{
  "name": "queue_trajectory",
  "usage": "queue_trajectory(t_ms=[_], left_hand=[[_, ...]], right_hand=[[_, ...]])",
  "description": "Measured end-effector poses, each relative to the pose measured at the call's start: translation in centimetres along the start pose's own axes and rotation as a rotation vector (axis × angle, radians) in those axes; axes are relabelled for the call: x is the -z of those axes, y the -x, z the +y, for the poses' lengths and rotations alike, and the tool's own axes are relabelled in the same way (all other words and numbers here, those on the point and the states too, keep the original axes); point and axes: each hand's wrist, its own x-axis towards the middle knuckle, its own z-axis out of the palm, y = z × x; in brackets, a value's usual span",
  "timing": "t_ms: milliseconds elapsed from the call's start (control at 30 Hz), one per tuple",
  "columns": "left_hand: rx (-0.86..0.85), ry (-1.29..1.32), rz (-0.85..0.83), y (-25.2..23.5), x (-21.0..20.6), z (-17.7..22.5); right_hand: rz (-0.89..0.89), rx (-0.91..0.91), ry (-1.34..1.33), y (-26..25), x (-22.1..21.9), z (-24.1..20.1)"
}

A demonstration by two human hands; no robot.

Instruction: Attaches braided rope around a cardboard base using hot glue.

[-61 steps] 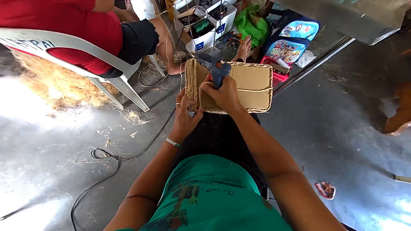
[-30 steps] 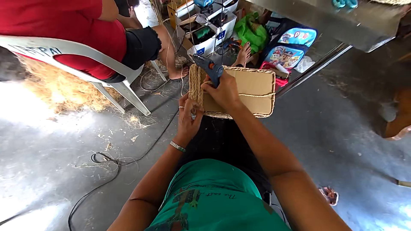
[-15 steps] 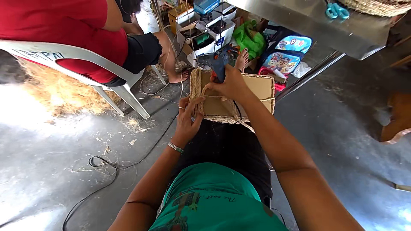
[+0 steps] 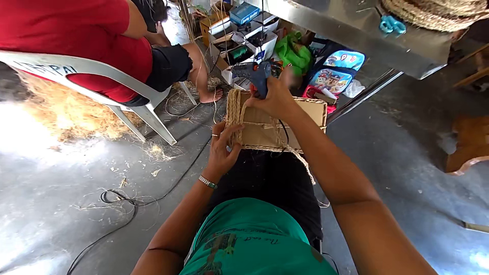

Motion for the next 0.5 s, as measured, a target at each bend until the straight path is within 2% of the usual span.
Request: queue_trajectory(t_ms=[100, 167, 367, 500], left_hand=[[-0.038, 0.001, 0.016, 0.8, -0.5, -3.2], [-0.035, 0.001, 0.009, 0.9, -0.4, -3.3], [-0.043, 0.012, 0.004, 1.7, -0.3, -3.4], [-0.044, 0.006, 0.010, 1.9, -0.5, -3.3]], right_hand=[[0.056, 0.046, 0.058, 0.1, -0.2, -0.3], [0.089, 0.079, 0.127, 0.2, -0.7, -0.8], [0.134, 0.029, 0.166, 0.2, -0.6, -1.4], [0.061, -0.005, 0.148, -0.1, -0.1, -1.6]])
